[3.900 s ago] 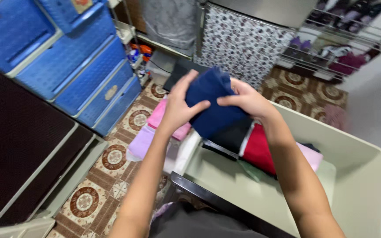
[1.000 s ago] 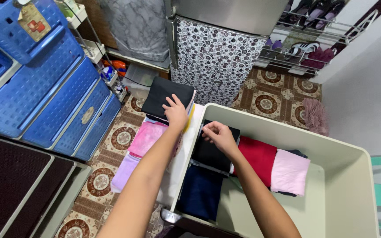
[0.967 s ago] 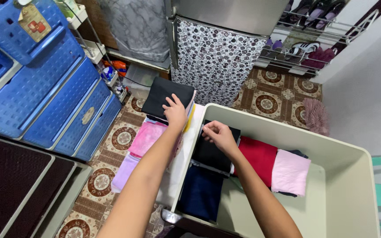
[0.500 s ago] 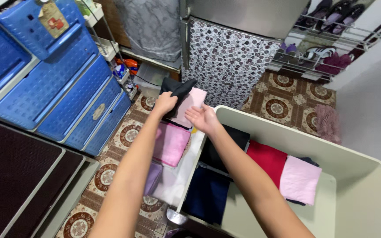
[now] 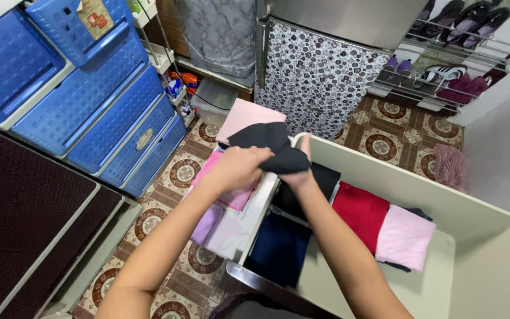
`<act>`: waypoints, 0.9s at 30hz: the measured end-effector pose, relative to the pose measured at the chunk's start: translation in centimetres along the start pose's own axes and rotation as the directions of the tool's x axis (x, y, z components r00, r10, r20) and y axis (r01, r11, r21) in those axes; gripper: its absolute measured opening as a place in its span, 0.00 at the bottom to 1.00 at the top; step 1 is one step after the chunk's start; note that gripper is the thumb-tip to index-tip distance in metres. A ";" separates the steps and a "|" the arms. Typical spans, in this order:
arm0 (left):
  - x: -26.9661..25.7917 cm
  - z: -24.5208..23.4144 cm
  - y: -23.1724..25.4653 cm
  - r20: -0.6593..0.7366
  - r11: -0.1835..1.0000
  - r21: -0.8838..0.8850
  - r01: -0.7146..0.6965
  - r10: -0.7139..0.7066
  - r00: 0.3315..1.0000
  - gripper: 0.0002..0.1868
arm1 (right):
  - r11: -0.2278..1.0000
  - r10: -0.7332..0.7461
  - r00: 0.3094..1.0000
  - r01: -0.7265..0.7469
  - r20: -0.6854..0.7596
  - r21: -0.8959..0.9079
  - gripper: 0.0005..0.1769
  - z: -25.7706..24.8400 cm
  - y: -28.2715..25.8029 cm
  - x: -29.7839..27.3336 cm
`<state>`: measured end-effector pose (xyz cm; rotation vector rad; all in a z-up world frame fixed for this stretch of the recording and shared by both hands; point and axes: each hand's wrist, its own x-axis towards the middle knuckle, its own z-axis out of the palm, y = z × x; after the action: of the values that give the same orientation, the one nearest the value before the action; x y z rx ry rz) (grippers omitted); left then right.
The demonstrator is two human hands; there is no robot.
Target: The person folds various colored towels and places them into a white plastic storage bin. They pick up each towel, fold it neatly, and stack it inside the bin.
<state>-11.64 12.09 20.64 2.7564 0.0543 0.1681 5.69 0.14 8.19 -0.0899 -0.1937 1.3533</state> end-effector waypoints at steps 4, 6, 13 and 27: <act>-2.0 0.6 4.9 -0.081 0.956 0.028 -0.291 0.292 0.953 0.37 | 0.965 -0.169 0.948 0.104 -0.268 -0.242 0.29 1.2 -3.5 -6.2; -3.0 1.6 6.6 -0.104 0.958 -0.094 -0.271 0.261 0.960 0.43 | 0.975 -0.068 0.973 0.018 -0.223 -0.222 0.25 2.0 -5.1 -9.3; -0.8 10.4 10.3 -0.219 0.353 -0.928 -0.118 -0.263 0.940 0.36 | 0.954 -0.236 0.915 0.153 -0.327 -0.259 0.31 5.4 -7.0 -18.3; -5.1 22.5 5.8 0.022 0.676 -0.636 0.371 -0.465 0.885 0.33 | 0.912 -0.026 0.747 -0.254 -0.665 -0.322 0.25 -2.3 5.1 -26.2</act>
<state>-13.83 -1.82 1.52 1.9841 0.5683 0.2105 -4.09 -24.21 2.74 -0.9335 0.1499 1.3109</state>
